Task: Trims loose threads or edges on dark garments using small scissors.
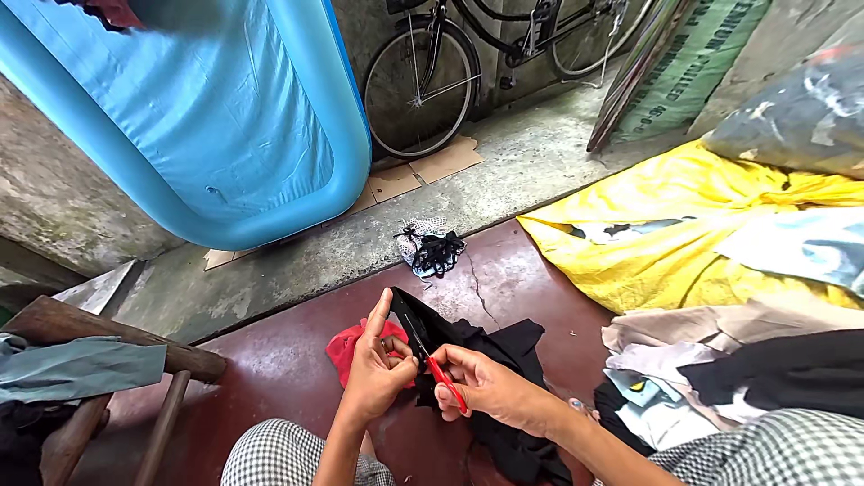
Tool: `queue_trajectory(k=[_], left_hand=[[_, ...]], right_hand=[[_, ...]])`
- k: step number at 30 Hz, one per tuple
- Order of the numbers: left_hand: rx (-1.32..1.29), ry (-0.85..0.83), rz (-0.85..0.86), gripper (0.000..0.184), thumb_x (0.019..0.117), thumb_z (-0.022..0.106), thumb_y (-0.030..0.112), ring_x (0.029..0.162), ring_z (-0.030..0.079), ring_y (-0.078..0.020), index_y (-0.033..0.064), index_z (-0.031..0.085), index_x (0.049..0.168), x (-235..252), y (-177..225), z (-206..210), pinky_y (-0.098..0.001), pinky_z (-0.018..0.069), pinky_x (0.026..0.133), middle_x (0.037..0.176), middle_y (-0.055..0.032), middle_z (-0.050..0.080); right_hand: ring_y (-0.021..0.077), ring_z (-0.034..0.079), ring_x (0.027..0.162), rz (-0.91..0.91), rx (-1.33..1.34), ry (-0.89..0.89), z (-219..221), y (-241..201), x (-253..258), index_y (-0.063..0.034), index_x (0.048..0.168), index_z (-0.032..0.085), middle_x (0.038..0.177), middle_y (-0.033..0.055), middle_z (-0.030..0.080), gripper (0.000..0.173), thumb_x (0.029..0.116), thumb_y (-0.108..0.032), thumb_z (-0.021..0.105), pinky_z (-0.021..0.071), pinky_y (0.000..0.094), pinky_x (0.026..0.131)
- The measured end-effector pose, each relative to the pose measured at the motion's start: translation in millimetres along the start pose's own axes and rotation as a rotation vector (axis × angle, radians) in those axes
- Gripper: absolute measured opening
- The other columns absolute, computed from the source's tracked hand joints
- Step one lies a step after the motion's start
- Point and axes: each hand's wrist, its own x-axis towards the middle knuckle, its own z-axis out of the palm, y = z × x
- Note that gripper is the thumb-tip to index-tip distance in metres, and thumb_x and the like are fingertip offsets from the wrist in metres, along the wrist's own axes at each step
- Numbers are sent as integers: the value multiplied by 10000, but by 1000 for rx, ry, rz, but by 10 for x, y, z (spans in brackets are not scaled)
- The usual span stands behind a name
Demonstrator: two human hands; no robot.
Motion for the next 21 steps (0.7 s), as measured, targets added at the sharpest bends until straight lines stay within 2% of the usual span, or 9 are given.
queue_trajectory(k=[3, 6, 7, 10, 12, 17, 21], left_hand=[[16, -63, -9, 1085, 741, 733, -143, 735, 678, -204, 321, 301, 1621, -29, -14, 25, -364, 628, 636, 1610, -46, 347], [-15, -60, -11, 1093, 748, 737, -138, 739, 678, -207, 313, 274, 1630, -28, -29, 35, -357, 624, 651, 1593, -75, 372], [-29, -50, -12, 1095, 748, 740, -136, 735, 677, -207, 309, 269, 1631, -28, -34, 40, -353, 622, 650, 1581, -88, 387], [-51, -31, -12, 1115, 739, 735, -155, 713, 670, -200, 306, 258, 1635, -27, -47, 65, -348, 617, 637, 1563, -99, 406], [-56, -33, -14, 1123, 748, 733, -159, 706, 668, -204, 315, 239, 1638, -28, -55, 73, -347, 615, 629, 1530, -111, 439], [-59, -84, -20, 1148, 757, 740, -150, 710, 669, -199, 298, 176, 1651, -43, -88, 112, -332, 607, 620, 1476, -147, 483], [-62, -105, -22, 1151, 757, 751, -147, 723, 673, -195, 299, 180, 1652, -49, -116, 130, -338, 614, 637, 1542, -125, 420]], right_hand=[[168, 690, 803, -23, -39, -5, -39, -8, 17, -105, 1259, 577, 934, 70, 685, 461, 919, -359, 757, 596, 333, 731], [179, 691, 840, -24, -24, 19, -45, 7, 20, -111, 1286, 579, 985, 78, 684, 498, 905, -369, 769, 603, 351, 750], [186, 694, 846, -26, -4, 30, -39, 15, 22, -109, 1287, 583, 990, 80, 681, 492, 905, -354, 772, 610, 365, 764], [177, 695, 762, -31, 53, 63, -16, 9, 29, -94, 1228, 612, 899, 65, 674, 369, 920, -243, 751, 627, 381, 711], [178, 697, 753, -22, 74, 44, -25, -4, 26, -98, 1220, 614, 884, 61, 671, 342, 929, -228, 739, 631, 390, 712], [207, 701, 856, -10, 82, 19, -57, -13, 29, -116, 1265, 574, 1000, 82, 677, 393, 958, -325, 703, 620, 415, 779], [208, 702, 878, -1, 66, 41, -93, 0, 37, -123, 1265, 584, 1022, 79, 674, 432, 932, -352, 736, 621, 404, 767]])
